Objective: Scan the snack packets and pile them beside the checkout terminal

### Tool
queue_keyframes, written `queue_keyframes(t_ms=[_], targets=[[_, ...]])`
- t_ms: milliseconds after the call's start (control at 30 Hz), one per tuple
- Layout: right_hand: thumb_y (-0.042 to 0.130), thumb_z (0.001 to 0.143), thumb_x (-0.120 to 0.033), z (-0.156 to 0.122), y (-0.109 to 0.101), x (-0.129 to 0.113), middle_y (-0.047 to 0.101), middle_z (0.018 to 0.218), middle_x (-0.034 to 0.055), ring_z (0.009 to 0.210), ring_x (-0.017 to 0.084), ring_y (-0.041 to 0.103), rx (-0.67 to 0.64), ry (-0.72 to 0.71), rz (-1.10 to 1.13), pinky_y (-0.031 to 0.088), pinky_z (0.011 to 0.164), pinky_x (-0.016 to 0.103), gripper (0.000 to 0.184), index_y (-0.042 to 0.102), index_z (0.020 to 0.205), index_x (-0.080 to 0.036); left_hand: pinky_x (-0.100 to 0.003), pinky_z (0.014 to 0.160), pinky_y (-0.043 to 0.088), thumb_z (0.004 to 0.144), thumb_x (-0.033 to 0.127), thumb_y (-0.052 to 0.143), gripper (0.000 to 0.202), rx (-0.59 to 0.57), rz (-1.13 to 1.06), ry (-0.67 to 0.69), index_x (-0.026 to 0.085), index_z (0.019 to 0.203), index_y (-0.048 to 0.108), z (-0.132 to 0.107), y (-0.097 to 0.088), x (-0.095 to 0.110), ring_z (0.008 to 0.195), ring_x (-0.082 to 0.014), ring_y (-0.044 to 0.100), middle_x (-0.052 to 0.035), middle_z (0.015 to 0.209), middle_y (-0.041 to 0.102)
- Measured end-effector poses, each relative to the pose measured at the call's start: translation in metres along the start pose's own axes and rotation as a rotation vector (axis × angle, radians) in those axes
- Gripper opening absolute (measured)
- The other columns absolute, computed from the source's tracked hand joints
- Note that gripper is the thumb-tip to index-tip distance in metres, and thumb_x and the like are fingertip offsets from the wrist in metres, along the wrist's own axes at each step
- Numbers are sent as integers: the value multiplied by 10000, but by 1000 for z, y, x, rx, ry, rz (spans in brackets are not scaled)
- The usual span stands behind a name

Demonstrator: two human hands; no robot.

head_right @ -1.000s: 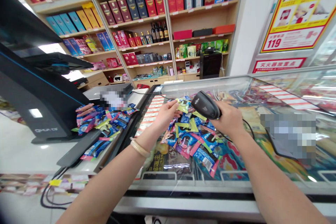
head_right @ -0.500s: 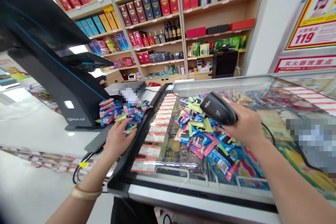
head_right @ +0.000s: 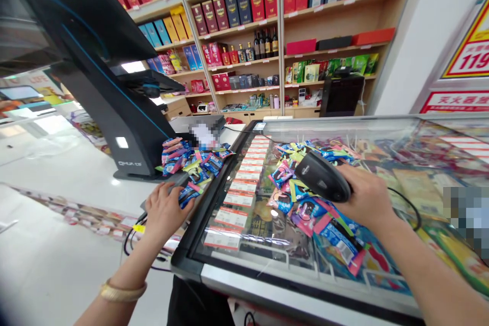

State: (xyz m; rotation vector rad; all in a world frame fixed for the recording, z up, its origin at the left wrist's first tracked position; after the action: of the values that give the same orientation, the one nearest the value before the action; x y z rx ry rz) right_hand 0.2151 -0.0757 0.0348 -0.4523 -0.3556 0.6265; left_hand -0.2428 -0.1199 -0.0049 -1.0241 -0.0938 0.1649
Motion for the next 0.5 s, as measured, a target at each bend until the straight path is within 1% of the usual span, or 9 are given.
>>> queue_keyframes(t_ms=[67,100,167,233,300,367,433,500], targets=[[556,925,-419,0,0,0,726,755,65,633,212,698,14,-7,14,509,544,294,233,623,976,-202,-579,1054,397,843,349,617,331,42,-39,-25,142,1096,675,0,-2,1,1305,-411,497,-207,1198,646],[559,923,-421,0,0,0,727,760,66,636,211,697,17,-10,21,511,547,295,238,625,979,-200,-561,1028,426,840,349,623,332,64,-80,-38,146,1100,666,0,-3,2,1241,-395,549,-187,1135,668],[569,913,-396,1,-1,-2,728,765,69,641,208,695,13,-11,37,514,555,294,223,627,992,-196,-491,940,499,835,371,638,347,107,-226,-47,158,1109,644,3,-6,8,1074,-340,635,-140,1042,685],[572,906,-365,4,-3,-5,728,769,72,644,207,694,15,-10,60,513,557,293,207,624,1011,-194,-405,849,539,815,389,672,357,156,-422,-38,178,1099,625,9,-9,20,959,-276,662,-98,1016,681],[577,896,-339,6,-5,-8,725,768,70,639,204,691,14,-8,83,510,552,291,195,615,1025,-198,-349,813,548,784,374,718,375,204,-605,-9,198,1096,606,18,-12,42,946,-236,664,-68,1036,674],[585,873,-301,8,-5,-13,728,785,69,652,204,697,7,-5,106,514,559,289,189,610,1032,-202,-321,797,550,747,331,769,455,234,-755,30,207,1138,570,31,-13,72,952,-214,665,-51,1056,668],[583,838,-265,8,-4,-16,738,827,77,691,215,711,-2,9,132,529,587,296,216,614,1042,-201,-309,803,548,704,268,812,541,263,-857,83,204,1164,535,44,-11,106,952,-202,668,-38,1038,663],[572,803,-243,7,-2,-19,747,864,80,733,224,721,-30,32,172,542,622,304,246,627,1039,-201,-308,822,543,683,205,823,557,270,-899,138,204,1149,518,54,-6,139,940,-193,672,-28,1016,655]])
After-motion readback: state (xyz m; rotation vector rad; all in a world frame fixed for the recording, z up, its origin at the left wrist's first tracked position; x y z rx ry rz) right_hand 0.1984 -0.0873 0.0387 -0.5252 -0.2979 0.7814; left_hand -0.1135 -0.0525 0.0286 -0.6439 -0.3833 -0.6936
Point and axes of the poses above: each hand's wrist, its own z-axis towards the middle knuckle, its own y-axis out of the palm, x = y × z, the point moved 2 cm from there along z, towards the middle knuckle
